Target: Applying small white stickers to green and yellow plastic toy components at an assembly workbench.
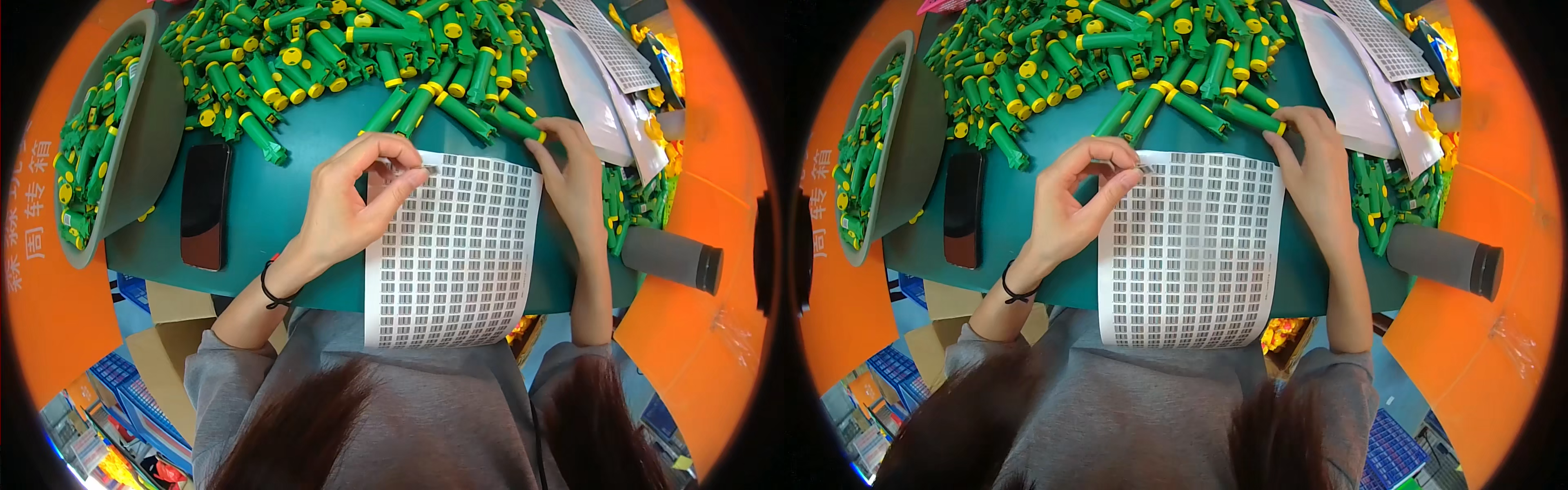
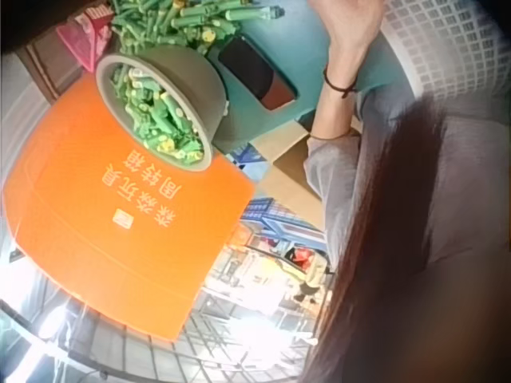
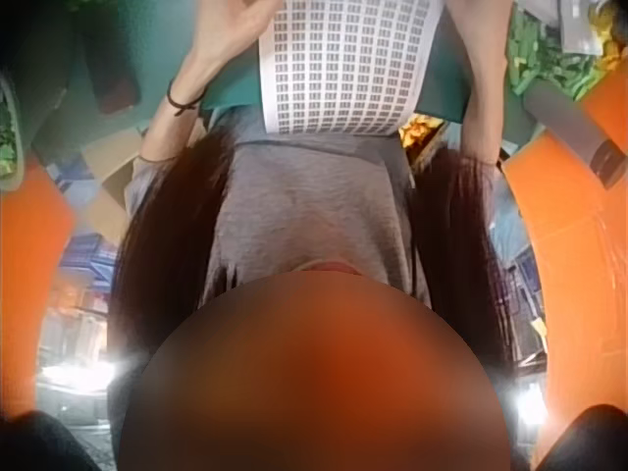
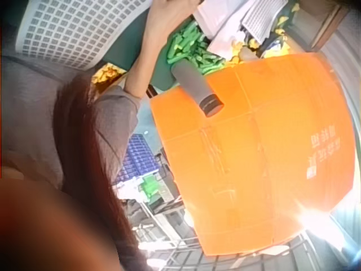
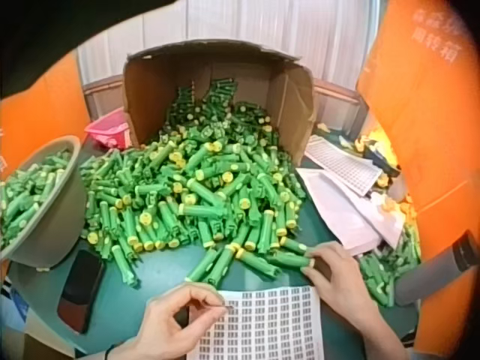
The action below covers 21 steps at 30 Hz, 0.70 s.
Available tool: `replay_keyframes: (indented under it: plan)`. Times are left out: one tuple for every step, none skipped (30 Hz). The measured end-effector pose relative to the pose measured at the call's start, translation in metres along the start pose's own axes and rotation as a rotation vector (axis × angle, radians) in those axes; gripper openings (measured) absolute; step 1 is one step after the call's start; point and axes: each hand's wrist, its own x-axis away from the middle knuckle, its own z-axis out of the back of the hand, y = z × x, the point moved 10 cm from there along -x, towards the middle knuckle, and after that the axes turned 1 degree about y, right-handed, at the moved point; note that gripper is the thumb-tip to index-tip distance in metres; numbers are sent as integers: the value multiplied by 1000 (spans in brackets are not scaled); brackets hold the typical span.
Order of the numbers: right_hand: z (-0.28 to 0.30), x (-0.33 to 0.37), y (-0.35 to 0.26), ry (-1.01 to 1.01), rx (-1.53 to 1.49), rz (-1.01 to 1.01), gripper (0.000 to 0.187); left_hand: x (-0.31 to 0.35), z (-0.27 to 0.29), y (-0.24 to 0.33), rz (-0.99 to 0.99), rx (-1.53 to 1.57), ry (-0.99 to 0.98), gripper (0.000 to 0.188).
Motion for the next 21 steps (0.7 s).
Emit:
replay_keyframes:
  plan:
    - [6, 5, -4, 60, -41, -33, 27, -3, 1, 7, 1, 1, 7, 14]
    - [2, 10, -15, 51, -46, -28, 27, -5, 5, 35, -182, -81, 45, 17]
    - [-4, 15, -25, 44, -411, -55, 28, -3, 6, 60, -365, -166, 82, 19]
    - [-8, 21, -32, 36, -776, -86, 29, -3, 4, 62, -356, -172, 86, 19]
    - [-21, 27, -44, -117, -858, -103, 31, -3, 2, 66, -383, -146, 64, 24]
    - [-27, 31, -54, -136, -905, -108, 32, -2, -2, 70, -409, -119, 41, 28]
    - [-32, 34, -58, -136, -957, -115, 32, -2, -5, 70, -379, -77, 40, 21]
    - [-36, 36, -61, -136, -1009, -124, 32, -1, -5, 70, -373, -83, 40, 21]
    - [-39, 36, -62, -140, -1016, -127, 32, -2, -4, 65, -325, -59, 47, 17]
    - [-40, 35, -61, -123, -1054, -140, 33, -3, -4, 61, -278, -30, 54, 13]
    - [-40, 36, -59, -105, -1092, -153, 33, -4, -6, 58, -204, 13, 43, 8]
    - [-40, 38, -59, -107, -1093, -160, 33, -4, -7, 58, -198, 14, 41, 8]
    - [-40, 40, -58, -91, -1083, -152, 35, -4, -11, 57, -207, 3, 9, 8]
    - [-40, 41, -57, -74, -1073, -144, 36, -5, -15, 57, -216, -7, -23, 9]
    - [-39, 43, -56, -76, -1077, -149, 36, -5, -16, 56, -210, -9, -24, 9]
    - [-40, 44, -53, -103, -1066, -166, 36, -6, -19, 54, -184, 21, -44, 9]
    - [-41, 45, -53, -130, -1055, -182, 35, -6, -21, 51, -158, 51, -63, 9]
    - [-41, 46, -53, -132, -1058, -187, 35, -6, -21, 51, -152, 50, -64, 9]
    - [-38, 45, -54, -117, -1056, -169, 36, -6, -21, 52, -150, 43, -75, 9]
    - [-36, 45, -55, -102, -1054, -152, 36, -5, -23, 52, -146, 36, -86, 9]
    - [-37, 46, -54, -101, -1056, -158, 36, -5, -24, 52, -142, 37, -90, 9]
